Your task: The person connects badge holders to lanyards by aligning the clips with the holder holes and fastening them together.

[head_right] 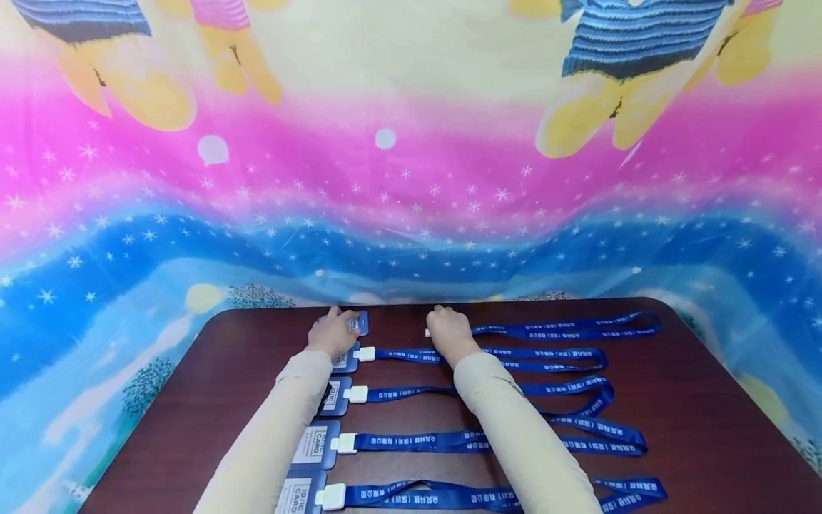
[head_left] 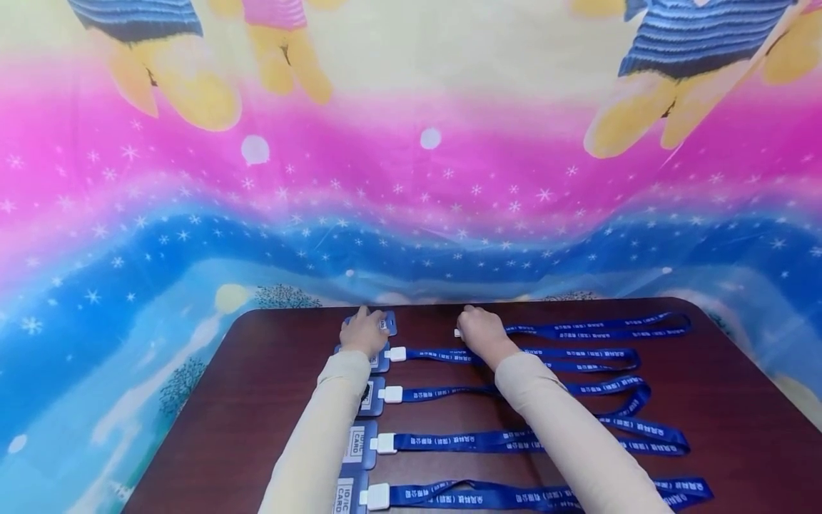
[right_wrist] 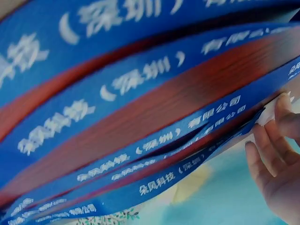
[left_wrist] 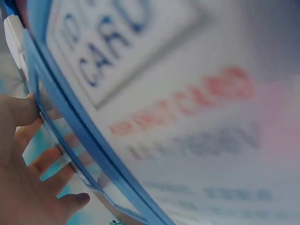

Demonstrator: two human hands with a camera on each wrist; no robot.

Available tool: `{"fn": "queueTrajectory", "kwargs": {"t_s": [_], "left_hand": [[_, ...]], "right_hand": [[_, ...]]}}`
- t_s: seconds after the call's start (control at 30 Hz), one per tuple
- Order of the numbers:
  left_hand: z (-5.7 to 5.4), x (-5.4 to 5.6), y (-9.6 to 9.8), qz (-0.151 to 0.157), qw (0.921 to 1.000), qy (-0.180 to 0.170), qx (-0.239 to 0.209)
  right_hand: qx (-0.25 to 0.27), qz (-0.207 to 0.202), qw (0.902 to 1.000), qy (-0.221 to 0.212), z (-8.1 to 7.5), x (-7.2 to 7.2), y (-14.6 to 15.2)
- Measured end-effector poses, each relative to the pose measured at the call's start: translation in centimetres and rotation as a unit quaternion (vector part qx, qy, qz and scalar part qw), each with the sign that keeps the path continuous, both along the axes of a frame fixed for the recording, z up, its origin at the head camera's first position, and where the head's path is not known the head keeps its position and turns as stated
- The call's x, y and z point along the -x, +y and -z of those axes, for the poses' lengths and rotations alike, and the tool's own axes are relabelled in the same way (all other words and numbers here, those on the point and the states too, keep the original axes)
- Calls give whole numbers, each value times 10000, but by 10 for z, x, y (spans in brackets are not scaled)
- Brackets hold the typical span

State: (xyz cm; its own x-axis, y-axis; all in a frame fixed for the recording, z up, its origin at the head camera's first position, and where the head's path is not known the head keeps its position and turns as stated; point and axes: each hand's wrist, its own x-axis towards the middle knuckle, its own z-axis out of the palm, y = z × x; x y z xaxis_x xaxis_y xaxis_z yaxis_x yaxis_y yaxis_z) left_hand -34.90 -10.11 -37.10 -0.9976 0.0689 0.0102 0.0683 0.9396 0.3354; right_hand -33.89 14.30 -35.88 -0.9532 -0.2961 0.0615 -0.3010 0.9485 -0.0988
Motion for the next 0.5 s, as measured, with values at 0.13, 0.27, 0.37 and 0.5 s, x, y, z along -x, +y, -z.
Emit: {"fn": "queueTrajectory", "kwargs": {"t_s": [0.13,0.27,0.37,0.5], "left_hand": [[-6,4,3,-151,9998,40,96],[-7,6,7,-288,9994,-130,110],[-7,6,9,-351,9991,-231,83],[-6,4,10,-464,9986,-228,57]], "right_hand": [[31,-38,9999,-100,-4,4,3],[-57,-89,9998,-193,-7,5,3],[-169,-222,9994,-225,-8,4,-2],[-334,-430,9984,-176,-8,3,-13]]}}
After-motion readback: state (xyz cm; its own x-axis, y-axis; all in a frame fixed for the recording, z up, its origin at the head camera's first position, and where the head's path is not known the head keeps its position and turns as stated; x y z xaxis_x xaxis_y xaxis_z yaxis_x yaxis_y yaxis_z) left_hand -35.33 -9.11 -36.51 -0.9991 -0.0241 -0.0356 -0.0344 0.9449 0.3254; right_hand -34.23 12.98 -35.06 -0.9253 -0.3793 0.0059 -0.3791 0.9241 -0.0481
